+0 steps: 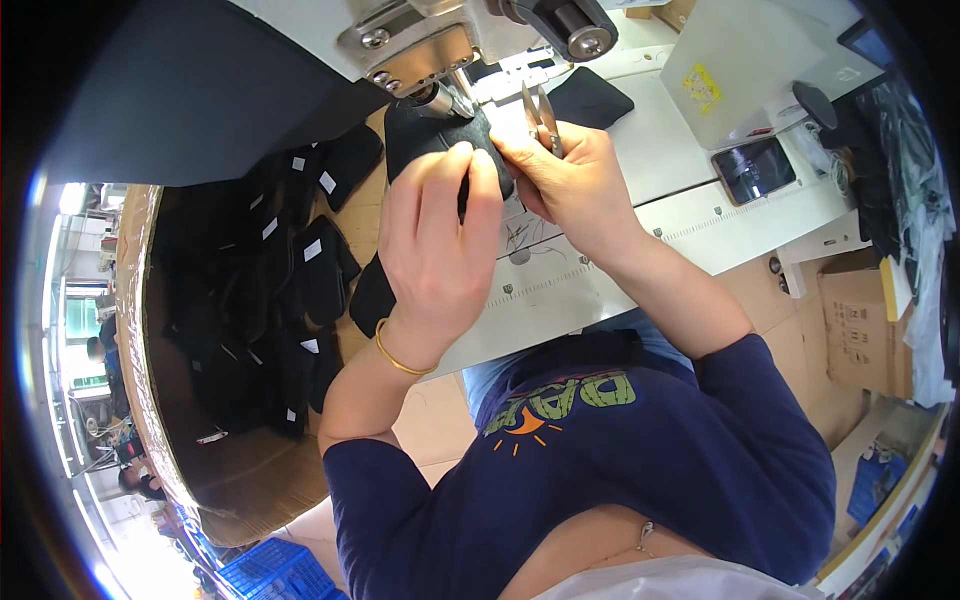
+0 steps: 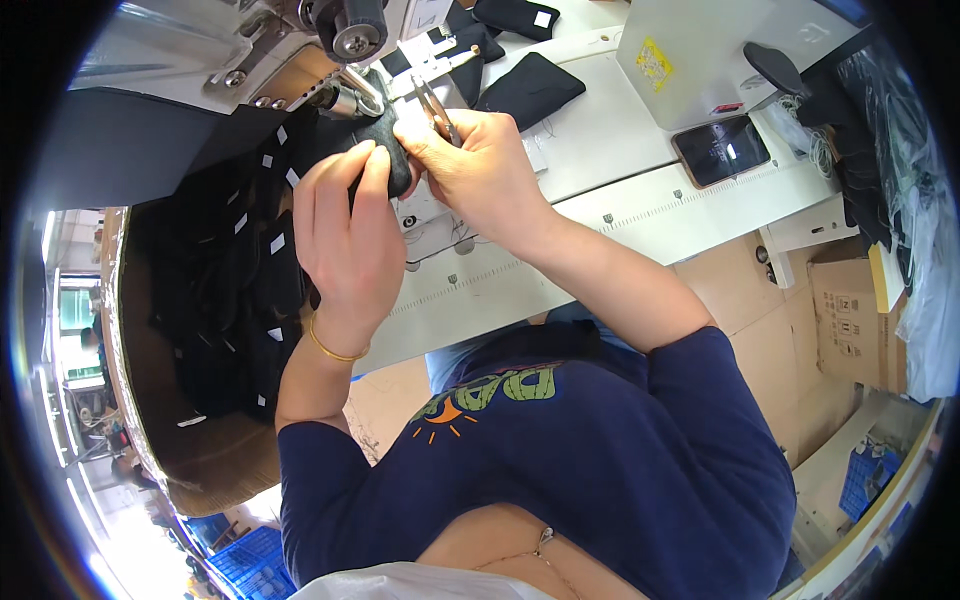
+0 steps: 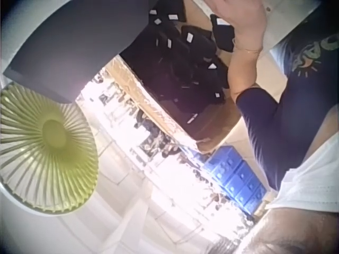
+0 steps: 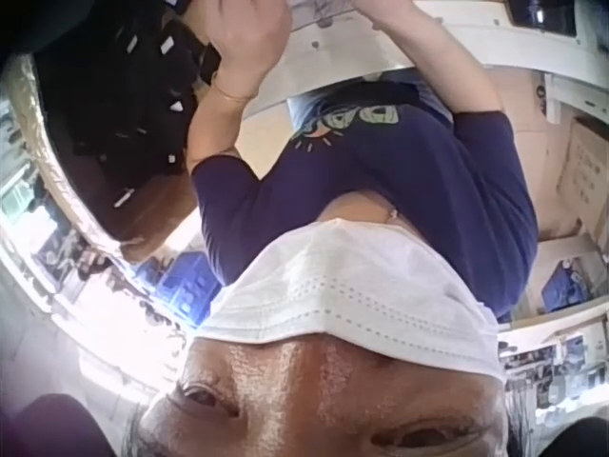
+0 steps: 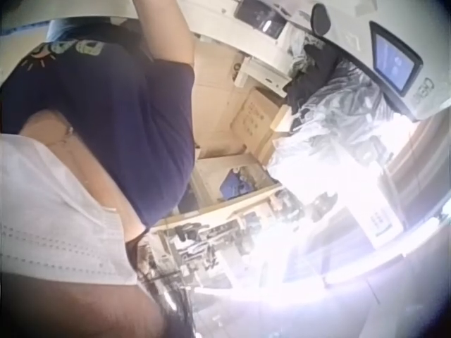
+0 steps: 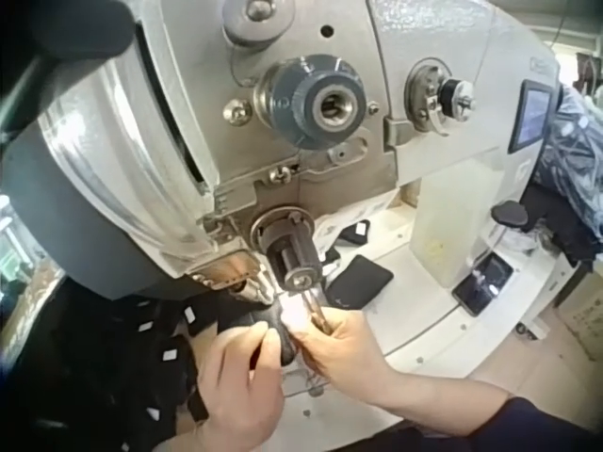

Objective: The recorder is using a sewing machine to stitch together black fabric or leather shoe components.

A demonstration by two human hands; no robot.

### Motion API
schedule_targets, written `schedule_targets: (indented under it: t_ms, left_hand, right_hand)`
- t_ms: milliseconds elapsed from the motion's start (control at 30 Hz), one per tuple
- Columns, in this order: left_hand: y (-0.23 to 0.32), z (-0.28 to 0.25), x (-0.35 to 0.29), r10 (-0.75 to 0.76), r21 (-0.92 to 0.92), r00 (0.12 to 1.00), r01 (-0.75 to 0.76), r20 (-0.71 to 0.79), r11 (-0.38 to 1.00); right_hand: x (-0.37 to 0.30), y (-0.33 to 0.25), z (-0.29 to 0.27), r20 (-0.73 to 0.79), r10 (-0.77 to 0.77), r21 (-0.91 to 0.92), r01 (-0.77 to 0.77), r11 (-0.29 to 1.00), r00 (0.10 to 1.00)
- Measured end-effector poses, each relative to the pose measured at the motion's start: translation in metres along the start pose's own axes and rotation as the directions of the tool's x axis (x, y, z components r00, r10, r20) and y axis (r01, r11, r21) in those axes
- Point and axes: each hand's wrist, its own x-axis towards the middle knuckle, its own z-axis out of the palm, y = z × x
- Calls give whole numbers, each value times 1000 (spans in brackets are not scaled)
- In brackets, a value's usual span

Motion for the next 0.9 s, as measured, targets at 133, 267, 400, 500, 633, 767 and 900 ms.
schedule_targets:
  t_ms: [133,267,400,500,633,767,900]
  left_hand:
    - [-7,8,5,-39,5,999,39,3,999]
    - [-11,13,3,-49,15,999,49,16,999]
    - [-12,16,2,-45,12,999,46,-12,999]
    - [-13,15,1,-46,9,999,46,-18,999]
    - [-15,15,0,-51,-1,998,51,-34,999]
    - [-16,14,0,-58,0,998,58,-20,998]
    - [-17,14,-1,-55,6,998,55,-18,998]
  right_hand:
    - [2,3,2,-2,-38,-10,38,999,999]
    - [2,4,2,-2,-19,-2,19,1000,1000]
    - [2,4,1,-2,-19,3,19,1000,1000]
    - [2,6,0,15,-26,-5,26,1000,1000]
    - [2,5,3,8,-26,5,26,1000,1000]
    - [2,4,5,13,-42,12,42,999,999]
    - [1,4,5,24,-45,12,45,999,999]
